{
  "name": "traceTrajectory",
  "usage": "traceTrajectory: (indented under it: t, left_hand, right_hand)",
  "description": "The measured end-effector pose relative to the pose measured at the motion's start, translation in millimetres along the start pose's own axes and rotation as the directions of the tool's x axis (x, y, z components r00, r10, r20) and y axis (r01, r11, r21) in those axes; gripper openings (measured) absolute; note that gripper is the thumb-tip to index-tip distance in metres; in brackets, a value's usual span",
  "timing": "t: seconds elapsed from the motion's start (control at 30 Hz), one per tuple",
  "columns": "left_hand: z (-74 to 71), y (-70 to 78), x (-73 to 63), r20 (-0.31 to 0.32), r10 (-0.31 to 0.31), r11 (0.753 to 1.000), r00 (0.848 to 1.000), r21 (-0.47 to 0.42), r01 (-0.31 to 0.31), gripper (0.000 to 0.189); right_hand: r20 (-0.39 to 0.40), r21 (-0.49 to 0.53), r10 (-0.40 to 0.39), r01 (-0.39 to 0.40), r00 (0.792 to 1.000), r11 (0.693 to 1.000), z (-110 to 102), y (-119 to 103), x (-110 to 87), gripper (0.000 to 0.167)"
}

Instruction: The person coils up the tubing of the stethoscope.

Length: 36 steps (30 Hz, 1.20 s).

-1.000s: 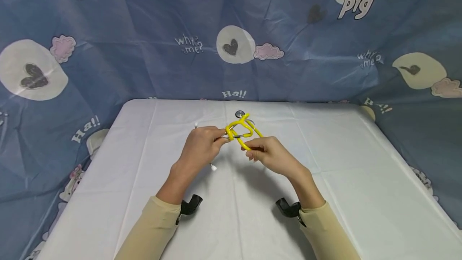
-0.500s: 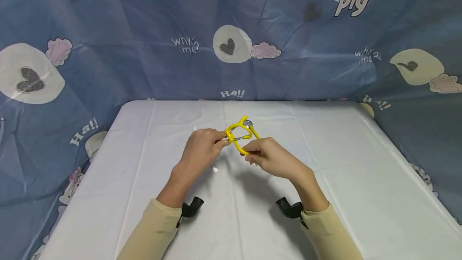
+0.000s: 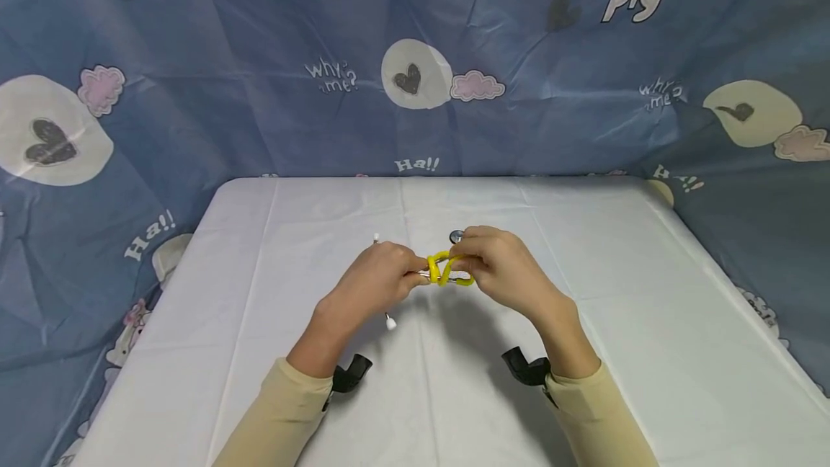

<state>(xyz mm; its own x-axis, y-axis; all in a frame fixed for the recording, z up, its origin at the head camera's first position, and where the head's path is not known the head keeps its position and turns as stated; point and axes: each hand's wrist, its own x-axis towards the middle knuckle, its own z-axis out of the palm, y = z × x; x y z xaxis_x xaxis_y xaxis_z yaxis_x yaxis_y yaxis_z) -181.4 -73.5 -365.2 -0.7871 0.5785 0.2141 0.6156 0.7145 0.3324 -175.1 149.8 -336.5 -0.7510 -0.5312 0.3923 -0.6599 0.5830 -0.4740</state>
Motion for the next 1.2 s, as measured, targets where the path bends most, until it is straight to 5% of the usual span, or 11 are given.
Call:
traceTrajectory:
  t: [0.27, 0.47, 0.7, 1.0, 1.2]
  left_hand:
    - [-0.3, 6.2, -1.7, 0.010, 0.174, 0.984, 0.985, -0.035, -0.173, 0.009]
    - [-1.4, 7.4, -1.4, -0.023, 0.258, 0.957, 0.966, -0.133, -0.258, 0.004]
    - [-0.7, 6.9, -0.3, -0.057, 0.323, 0.899, 0.945, -0.294, -0.325, 0.011]
    - [-5.7, 4.7, -4.3, -0.176, 0.238, 0.885, 0.955, -0.366, -0.288, 0.018]
    - [-6.1, 4.3, -4.6, -0.276, 0.109, 0.920, 0.955, -0.336, -0.202, 0.022]
  right_hand:
    - [-0.058, 0.179, 0.039, -0.029, 0.998, 0.983, -6, 17, -1.0, 0.007]
    - [0.023, 0.395, 0.167, -0.162, 0.986, 0.904, -8, 34, -2.7, 0.006]
    - [0.094, 0.507, 0.246, -0.259, 0.965, 0.822, -11, 46, -5.6, 0.010]
    - [0.137, 0.616, 0.241, -0.273, 0.961, 0.739, -7, 52, -3.9, 0.015]
    - [0.118, 0.581, 0.247, -0.269, 0.962, 0.769, 4, 48, -2.6, 0.019]
